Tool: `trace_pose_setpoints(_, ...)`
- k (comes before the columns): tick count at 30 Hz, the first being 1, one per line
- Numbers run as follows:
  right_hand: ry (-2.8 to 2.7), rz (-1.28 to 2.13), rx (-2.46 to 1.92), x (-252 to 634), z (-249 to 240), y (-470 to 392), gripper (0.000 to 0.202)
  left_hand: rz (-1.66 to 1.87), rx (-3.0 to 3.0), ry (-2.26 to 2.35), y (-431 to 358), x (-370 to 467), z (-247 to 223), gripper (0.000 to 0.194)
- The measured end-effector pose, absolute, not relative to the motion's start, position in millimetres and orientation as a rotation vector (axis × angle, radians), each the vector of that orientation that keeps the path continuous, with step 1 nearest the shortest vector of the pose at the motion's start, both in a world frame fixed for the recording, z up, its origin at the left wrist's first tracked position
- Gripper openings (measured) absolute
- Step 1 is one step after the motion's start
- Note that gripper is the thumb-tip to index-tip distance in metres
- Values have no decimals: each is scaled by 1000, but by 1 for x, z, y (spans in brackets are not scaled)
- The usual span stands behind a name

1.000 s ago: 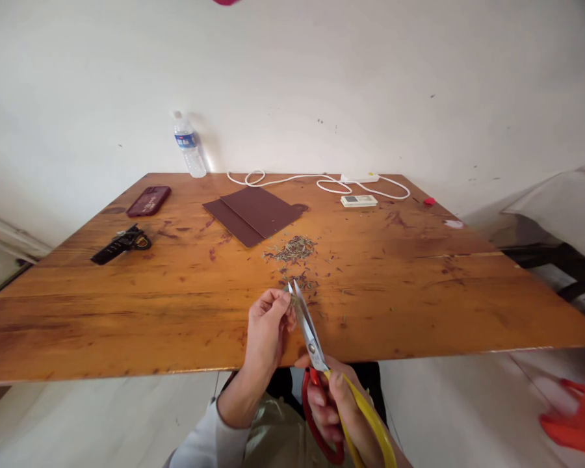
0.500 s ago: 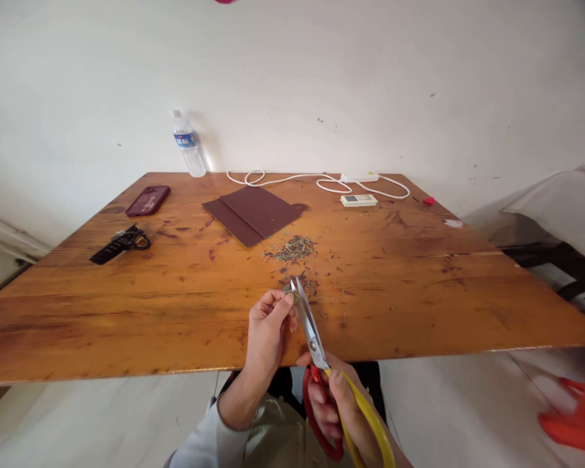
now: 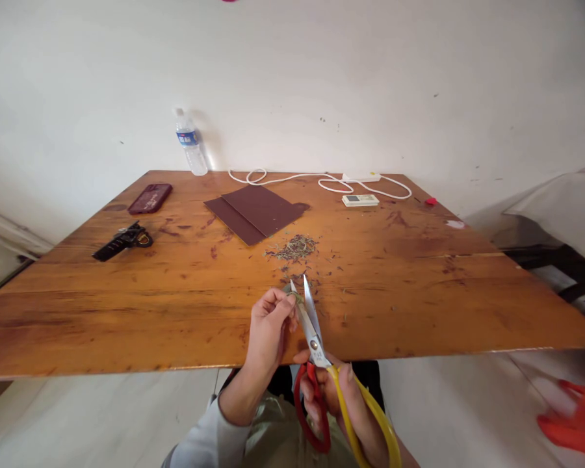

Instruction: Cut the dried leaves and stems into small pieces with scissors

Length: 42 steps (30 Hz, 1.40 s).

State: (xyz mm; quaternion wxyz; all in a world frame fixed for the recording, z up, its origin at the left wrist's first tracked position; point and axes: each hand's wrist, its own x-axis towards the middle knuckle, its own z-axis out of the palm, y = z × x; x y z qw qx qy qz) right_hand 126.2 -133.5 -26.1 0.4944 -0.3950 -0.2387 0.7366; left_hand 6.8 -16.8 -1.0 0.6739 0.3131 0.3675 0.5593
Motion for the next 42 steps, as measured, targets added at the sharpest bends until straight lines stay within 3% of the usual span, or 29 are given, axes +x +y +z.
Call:
trace_pose_setpoints(7,-664,1724,-931,121,-17,-131,54,1204,744,844,-18,5,-6,33)
trace_pose_setpoints(13,-619,1745,-898,115,-24,-126,59,1196,741,831,-18,5,-4,32)
trace_pose_setpoints(21,-576,1817,-882,119,-43,-127,27,1219,703,817,-17,5,-8,31)
trace_pose_setpoints(30,-592,1816,-890,129,-62,-129,28,1240,688,799,-16,5,-9,30)
trace_pose_setpoints(35,-613,1778,-913,128,-72,-128,42,1246,681,801,-16,6,-8,32)
trace_pose_setpoints(39,-642,1759,-969,131,-69,-131,27,1250,683,815,-16,6,-7,32)
trace_pose_setpoints(42,-661,1721,-1024,131,-62,-135,26,1254,683,826,-16,7,-6,33)
